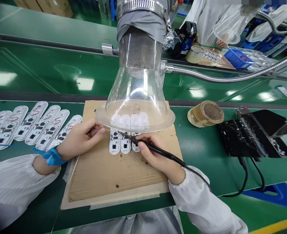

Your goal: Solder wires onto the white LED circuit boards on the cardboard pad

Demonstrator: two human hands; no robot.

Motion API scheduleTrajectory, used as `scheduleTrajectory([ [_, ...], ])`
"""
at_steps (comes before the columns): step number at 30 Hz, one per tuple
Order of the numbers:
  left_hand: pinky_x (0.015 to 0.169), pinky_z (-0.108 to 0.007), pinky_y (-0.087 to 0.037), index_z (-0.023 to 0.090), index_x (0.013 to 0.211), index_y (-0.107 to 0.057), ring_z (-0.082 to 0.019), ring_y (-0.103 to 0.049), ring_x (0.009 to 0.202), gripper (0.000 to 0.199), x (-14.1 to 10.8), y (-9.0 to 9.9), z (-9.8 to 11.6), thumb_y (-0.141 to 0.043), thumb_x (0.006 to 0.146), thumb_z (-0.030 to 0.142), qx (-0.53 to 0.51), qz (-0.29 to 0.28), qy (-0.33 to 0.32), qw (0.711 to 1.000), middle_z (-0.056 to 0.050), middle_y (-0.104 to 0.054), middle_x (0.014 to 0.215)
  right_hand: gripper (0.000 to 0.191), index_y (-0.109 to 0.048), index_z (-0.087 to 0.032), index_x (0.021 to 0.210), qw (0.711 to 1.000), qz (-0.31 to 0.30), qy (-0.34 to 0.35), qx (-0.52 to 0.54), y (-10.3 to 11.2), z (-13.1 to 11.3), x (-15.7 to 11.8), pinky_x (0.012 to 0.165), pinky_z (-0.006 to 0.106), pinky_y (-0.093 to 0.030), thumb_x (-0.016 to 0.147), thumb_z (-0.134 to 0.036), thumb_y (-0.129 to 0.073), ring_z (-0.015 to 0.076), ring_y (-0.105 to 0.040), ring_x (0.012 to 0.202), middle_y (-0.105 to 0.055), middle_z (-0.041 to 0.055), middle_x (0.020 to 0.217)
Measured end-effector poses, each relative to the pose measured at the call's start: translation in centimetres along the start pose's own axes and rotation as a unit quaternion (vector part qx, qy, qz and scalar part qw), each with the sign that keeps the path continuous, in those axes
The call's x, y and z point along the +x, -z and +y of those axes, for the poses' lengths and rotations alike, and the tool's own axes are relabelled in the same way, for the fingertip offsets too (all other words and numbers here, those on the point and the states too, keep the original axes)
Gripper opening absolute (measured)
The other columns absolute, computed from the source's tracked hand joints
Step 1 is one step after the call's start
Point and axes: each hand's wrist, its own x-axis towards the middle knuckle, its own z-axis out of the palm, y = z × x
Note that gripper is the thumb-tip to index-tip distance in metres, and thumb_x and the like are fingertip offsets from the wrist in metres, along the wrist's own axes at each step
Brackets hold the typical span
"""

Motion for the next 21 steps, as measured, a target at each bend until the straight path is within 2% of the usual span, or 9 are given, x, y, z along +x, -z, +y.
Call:
scheduleTrajectory([
  [5, 0.051, -0.025, -0.033, 0.022, 0.086, -0.054, -0.011, -0.040, 0.051, 0.014, -0.12, 0.03, -0.11, -0.054, 0.101, 0.026, 0.002, -0.001, -0.003, 1.000, 0.009, -0.041, 0.061, 0.015, -0.070, -0.032, 0.123, 1.000, 0.006, 0.015, -0.006, -0.05, 0.01, 0.05, 0.072, 0.028, -0.062, 0.112, -0.041, -0.064, 0.0156, -0.074, 0.081, -0.076, 0.0019, 0.102],
  [14, 0.052, -0.025, -0.033, 0.022, 0.086, -0.054, -0.011, -0.041, 0.051, 0.016, -0.06, 0.03, -0.11, -0.053, 0.101, 0.028, 0.008, -0.004, 0.000, 1.000, 0.009, -0.042, 0.061, 0.015, -0.069, -0.031, 0.124, 1.000, 0.001, 0.014, 0.002, -0.02, -0.03, 0.23, 0.065, 0.026, -0.060, 0.112, -0.040, -0.064, 0.0137, -0.072, 0.073, -0.075, 0.0008, 0.097],
  [21, 0.052, -0.026, -0.033, 0.022, 0.086, -0.054, -0.011, -0.042, 0.051, 0.015, -0.09, -0.09, -0.14, -0.053, 0.100, 0.028, 0.001, -0.007, 0.002, 1.000, 0.009, -0.043, 0.061, 0.014, -0.070, -0.032, 0.122, 0.999, 0.016, 0.032, -0.008, -0.06, -0.52, 0.38, 0.075, 0.026, -0.061, 0.112, -0.040, -0.065, 0.0143, -0.075, 0.086, -0.078, 0.0008, 0.105],
])
